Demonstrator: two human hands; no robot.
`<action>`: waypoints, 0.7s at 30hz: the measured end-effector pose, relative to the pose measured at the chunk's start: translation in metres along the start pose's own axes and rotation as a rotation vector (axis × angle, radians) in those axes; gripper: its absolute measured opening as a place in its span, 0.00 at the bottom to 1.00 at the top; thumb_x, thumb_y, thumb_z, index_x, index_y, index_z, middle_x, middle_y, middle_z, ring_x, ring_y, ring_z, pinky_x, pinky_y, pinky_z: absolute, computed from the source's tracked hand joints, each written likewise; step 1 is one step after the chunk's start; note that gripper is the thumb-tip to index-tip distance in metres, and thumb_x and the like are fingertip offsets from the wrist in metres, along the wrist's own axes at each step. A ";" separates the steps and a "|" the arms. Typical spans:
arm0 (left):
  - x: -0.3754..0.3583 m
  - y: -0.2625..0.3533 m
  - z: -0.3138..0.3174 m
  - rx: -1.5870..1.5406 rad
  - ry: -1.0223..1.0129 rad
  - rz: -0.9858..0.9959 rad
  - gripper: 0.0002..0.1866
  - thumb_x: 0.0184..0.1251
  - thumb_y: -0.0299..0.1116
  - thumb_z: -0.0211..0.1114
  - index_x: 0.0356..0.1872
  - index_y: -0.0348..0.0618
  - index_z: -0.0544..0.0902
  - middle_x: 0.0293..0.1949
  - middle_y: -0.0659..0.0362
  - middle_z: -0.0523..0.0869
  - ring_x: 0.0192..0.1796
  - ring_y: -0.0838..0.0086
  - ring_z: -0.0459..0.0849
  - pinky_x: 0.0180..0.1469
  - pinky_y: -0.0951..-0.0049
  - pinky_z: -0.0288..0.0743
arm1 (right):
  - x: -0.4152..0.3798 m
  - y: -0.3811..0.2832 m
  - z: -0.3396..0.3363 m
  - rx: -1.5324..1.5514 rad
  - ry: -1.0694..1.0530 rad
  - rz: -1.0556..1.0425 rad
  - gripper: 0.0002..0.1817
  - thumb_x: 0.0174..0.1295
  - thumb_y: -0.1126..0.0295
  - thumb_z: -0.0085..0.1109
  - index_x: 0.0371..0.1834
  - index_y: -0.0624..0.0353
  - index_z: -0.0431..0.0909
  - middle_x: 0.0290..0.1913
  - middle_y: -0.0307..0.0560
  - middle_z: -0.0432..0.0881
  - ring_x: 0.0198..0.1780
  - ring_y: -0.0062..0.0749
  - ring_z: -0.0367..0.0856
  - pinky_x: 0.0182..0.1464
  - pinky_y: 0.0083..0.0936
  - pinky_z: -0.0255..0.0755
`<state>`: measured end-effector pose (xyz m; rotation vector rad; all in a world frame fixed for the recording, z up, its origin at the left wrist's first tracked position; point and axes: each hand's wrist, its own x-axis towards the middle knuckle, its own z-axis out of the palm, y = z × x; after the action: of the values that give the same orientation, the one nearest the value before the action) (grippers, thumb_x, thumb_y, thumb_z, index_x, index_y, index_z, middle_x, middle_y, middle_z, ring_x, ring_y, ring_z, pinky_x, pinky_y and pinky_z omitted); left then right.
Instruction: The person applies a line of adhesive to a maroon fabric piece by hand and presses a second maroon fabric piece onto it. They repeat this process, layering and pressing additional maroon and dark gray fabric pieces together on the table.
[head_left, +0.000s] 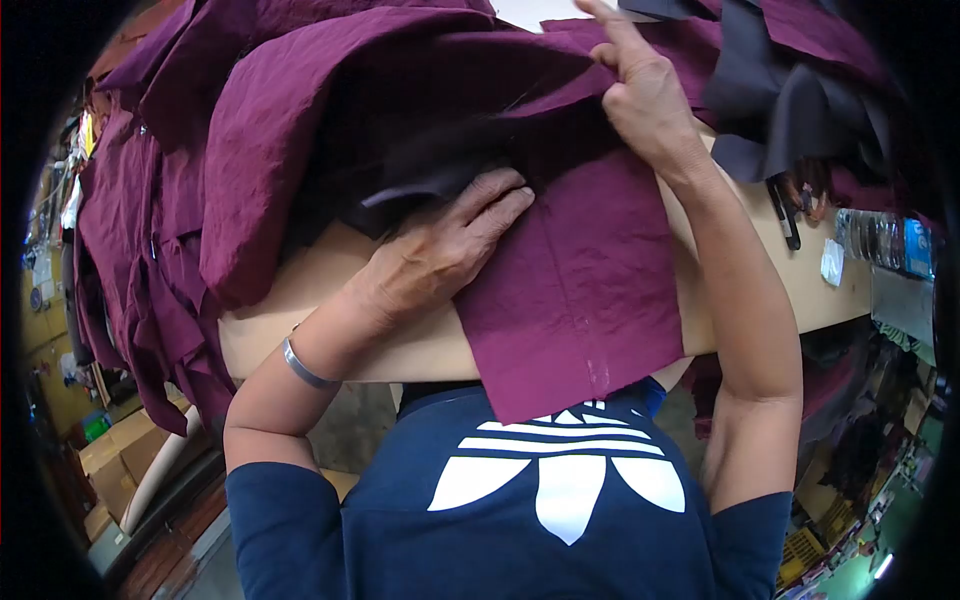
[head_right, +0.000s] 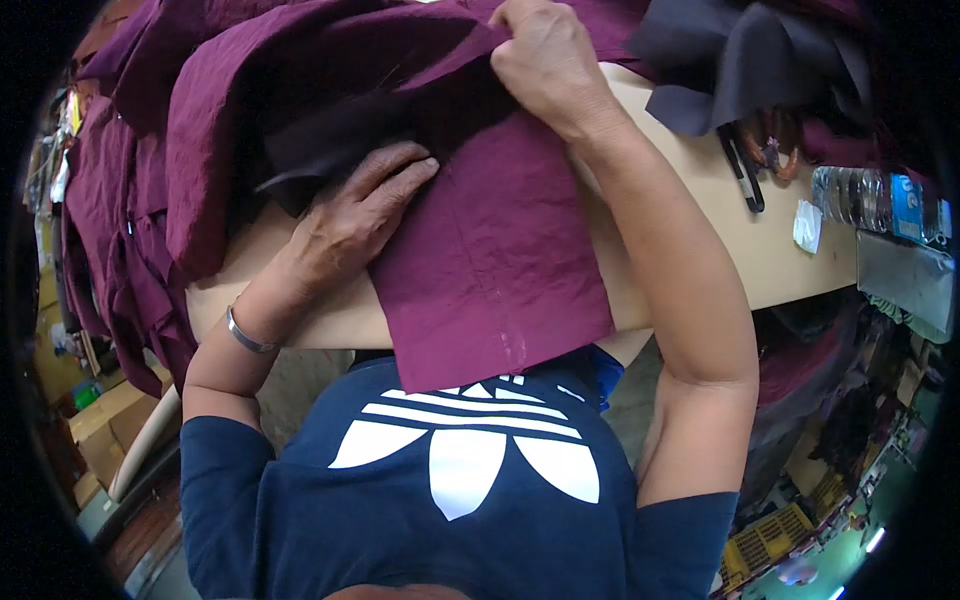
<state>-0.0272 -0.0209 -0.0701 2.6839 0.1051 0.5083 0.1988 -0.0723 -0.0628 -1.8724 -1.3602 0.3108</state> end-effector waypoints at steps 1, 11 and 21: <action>-0.001 0.000 0.000 -0.019 -0.017 -0.027 0.20 0.51 0.16 0.61 0.49 0.38 0.79 0.49 0.50 0.78 0.50 0.60 0.81 0.49 0.68 0.78 | -0.002 0.002 0.000 0.023 -0.016 0.056 0.37 0.52 0.81 0.50 0.70 0.52 0.57 0.40 0.58 0.80 0.35 0.47 0.80 0.42 0.36 0.72; -0.003 0.002 0.002 0.163 -0.051 -0.011 0.22 0.53 0.19 0.60 0.53 0.41 0.78 0.54 0.54 0.78 0.53 0.62 0.80 0.54 0.68 0.77 | -0.026 -0.003 0.005 0.092 0.061 -0.123 0.37 0.52 0.85 0.51 0.69 0.52 0.59 0.48 0.48 0.78 0.36 0.32 0.74 0.46 0.27 0.70; -0.002 -0.003 0.005 0.289 -0.082 0.047 0.22 0.54 0.22 0.59 0.54 0.44 0.78 0.55 0.53 0.78 0.55 0.59 0.79 0.57 0.63 0.74 | -0.028 0.017 0.010 -0.198 0.075 -0.380 0.37 0.50 0.83 0.44 0.70 0.58 0.55 0.58 0.64 0.73 0.44 0.58 0.77 0.48 0.47 0.67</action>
<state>-0.0266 -0.0205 -0.0764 2.9922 0.0985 0.4241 0.1937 -0.0944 -0.0881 -1.7121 -1.7054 -0.0896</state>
